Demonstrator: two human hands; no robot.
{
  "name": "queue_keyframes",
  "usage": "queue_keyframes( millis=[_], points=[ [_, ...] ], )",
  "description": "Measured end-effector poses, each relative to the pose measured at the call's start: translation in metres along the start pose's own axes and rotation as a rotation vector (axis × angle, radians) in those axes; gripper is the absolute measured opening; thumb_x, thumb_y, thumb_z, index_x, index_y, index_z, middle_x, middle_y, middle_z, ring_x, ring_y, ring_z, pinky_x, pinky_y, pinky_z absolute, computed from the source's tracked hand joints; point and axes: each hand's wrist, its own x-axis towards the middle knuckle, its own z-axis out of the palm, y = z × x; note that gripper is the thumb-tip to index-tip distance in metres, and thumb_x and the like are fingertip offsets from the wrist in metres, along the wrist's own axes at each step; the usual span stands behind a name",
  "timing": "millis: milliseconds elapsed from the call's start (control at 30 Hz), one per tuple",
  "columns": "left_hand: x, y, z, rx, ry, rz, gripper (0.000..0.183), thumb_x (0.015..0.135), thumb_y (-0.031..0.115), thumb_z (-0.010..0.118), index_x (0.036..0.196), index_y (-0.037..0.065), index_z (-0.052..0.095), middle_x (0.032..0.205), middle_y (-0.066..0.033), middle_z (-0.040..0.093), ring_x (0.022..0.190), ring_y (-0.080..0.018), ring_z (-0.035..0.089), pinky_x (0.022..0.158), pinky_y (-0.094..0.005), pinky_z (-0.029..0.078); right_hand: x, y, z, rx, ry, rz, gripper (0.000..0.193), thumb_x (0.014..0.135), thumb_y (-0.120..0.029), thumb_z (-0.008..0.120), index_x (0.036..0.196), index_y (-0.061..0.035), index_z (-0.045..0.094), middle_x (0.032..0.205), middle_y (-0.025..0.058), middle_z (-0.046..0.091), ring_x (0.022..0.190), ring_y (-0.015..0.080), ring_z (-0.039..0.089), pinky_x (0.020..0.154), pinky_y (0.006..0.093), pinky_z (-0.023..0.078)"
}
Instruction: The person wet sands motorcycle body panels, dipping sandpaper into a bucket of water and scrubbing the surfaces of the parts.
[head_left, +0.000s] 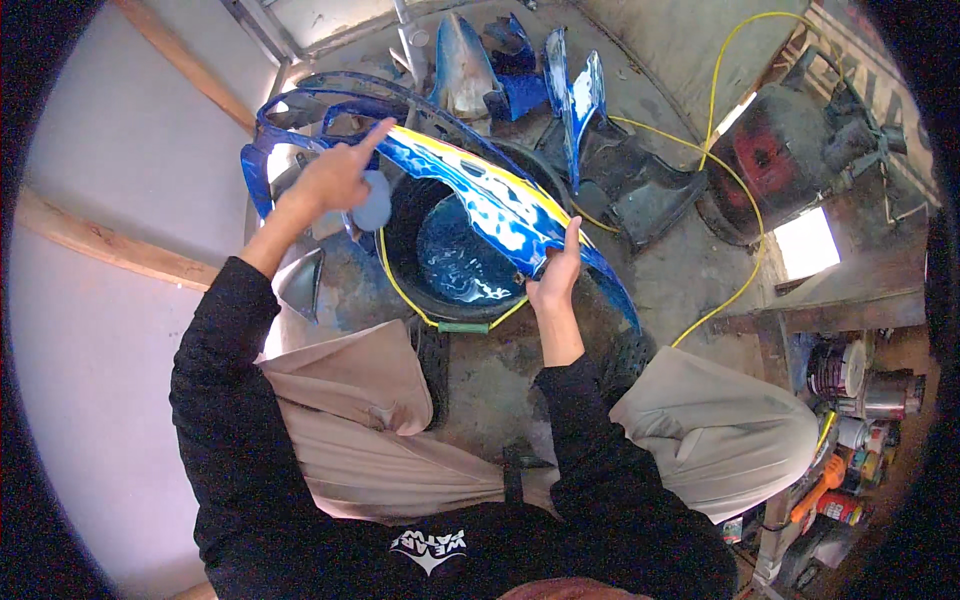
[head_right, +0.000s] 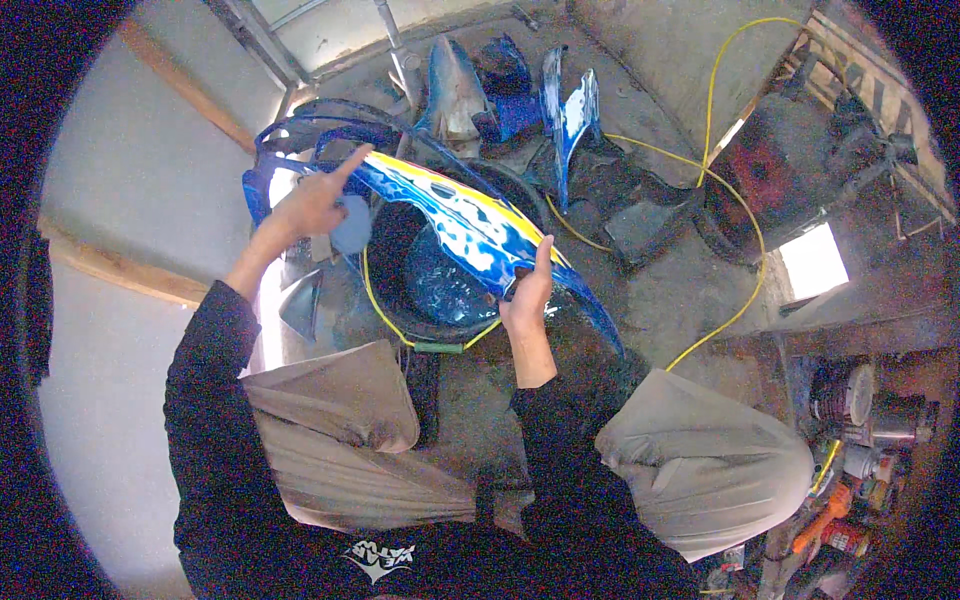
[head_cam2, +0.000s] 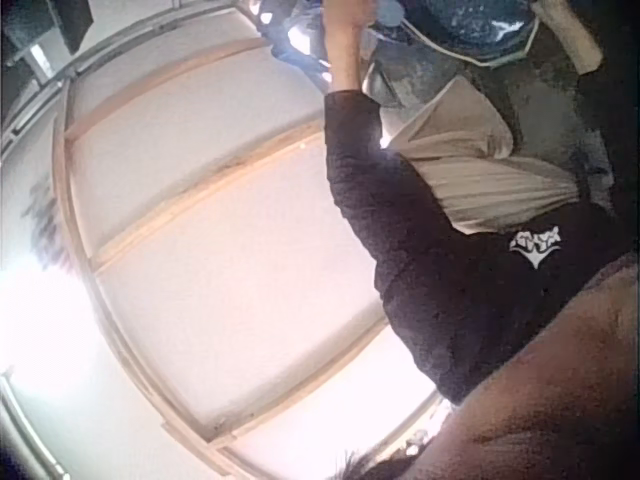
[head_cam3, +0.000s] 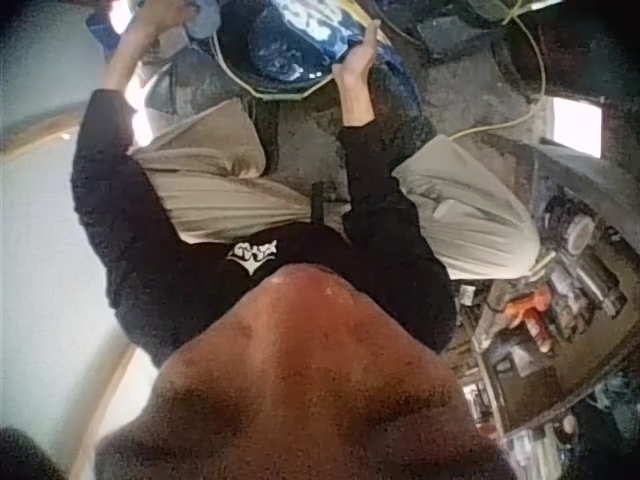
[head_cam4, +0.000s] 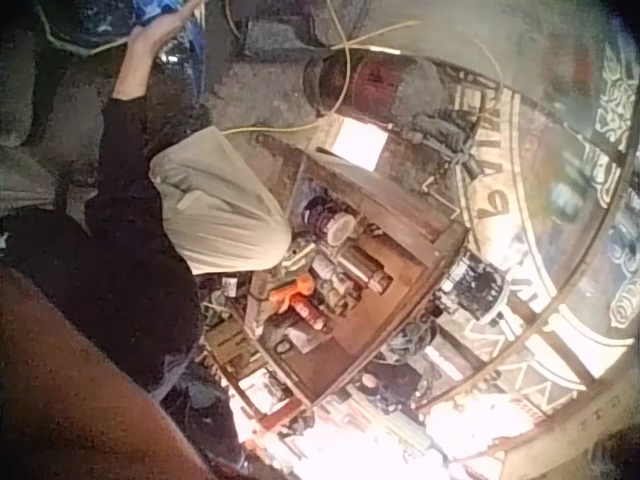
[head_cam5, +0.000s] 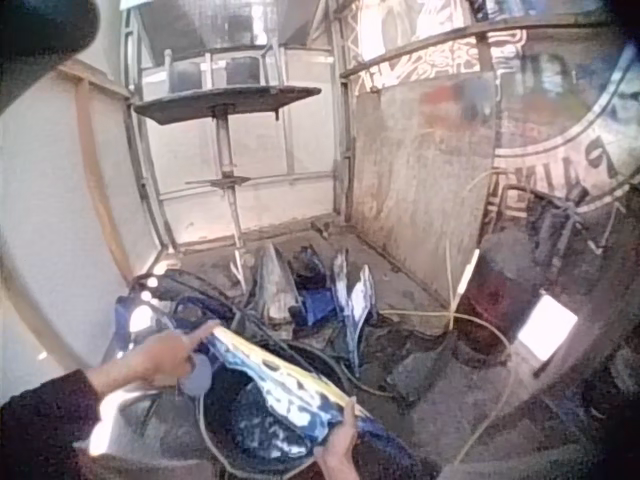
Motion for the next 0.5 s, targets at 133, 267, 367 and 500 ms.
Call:
queue_keyframes(
  millis=[133,267,367,500],
  points=[
    [-0.003,-0.044,-0.002,-0.287,0.165,-0.123,0.077,0.075,0.007,0.063,0.149,0.013,0.039,0.08,-0.0215,0.066,0.077,-0.0408,0.066,0.073,-0.0472,0.052,0.005,0.001,-0.005,0.016,-0.016,-0.016,0.063,0.102,-0.055,0.046,0.129,-0.0004,0.057,0.127,0.0168,0.063,0.113,0.0284,0.065,0.098,0.0414,0.052],
    [0.003,-0.041,-0.01,-0.632,0.416,-0.083,0.044,0.085,0.008,0.06,0.127,0.007,0.05,0.075,-0.0106,0.062,0.067,-0.0192,0.06,0.063,-0.0365,0.048,0.003,0.001,-0.005,-0.006,0.028,-0.007,0.063,0.101,-0.056,0.048,0.128,-0.0004,0.058,0.125,0.0165,0.064,0.112,0.0277,0.066,0.097,0.0408,0.052],
    [0.012,-0.014,-0.012,-0.835,0.487,-0.061,0.027,0.09,0.007,0.057,0.116,0.007,0.051,0.076,-0.0043,0.06,0.068,-0.0099,0.053,0.061,-0.0303,0.044,0.003,0.001,-0.007,0.002,0.008,-0.013,0.063,0.1,-0.057,0.049,0.128,-0.001,0.059,0.124,0.0163,0.065,0.111,0.0276,0.066,0.096,0.0405,0.053],
    [0.025,-0.016,-0.025,-0.648,0.504,0.17,0.013,0.093,0.009,0.055,0.104,0.005,0.061,0.083,-0.002,0.061,0.068,-0.0089,0.05,0.06,-0.0279,0.042,0.002,0.001,-0.003,0.0,0.0,-0.02,0.063,0.1,-0.057,0.048,0.128,-0.0006,0.058,0.124,0.0159,0.065,0.111,0.0276,0.066,0.096,0.0405,0.053]
  ],
)
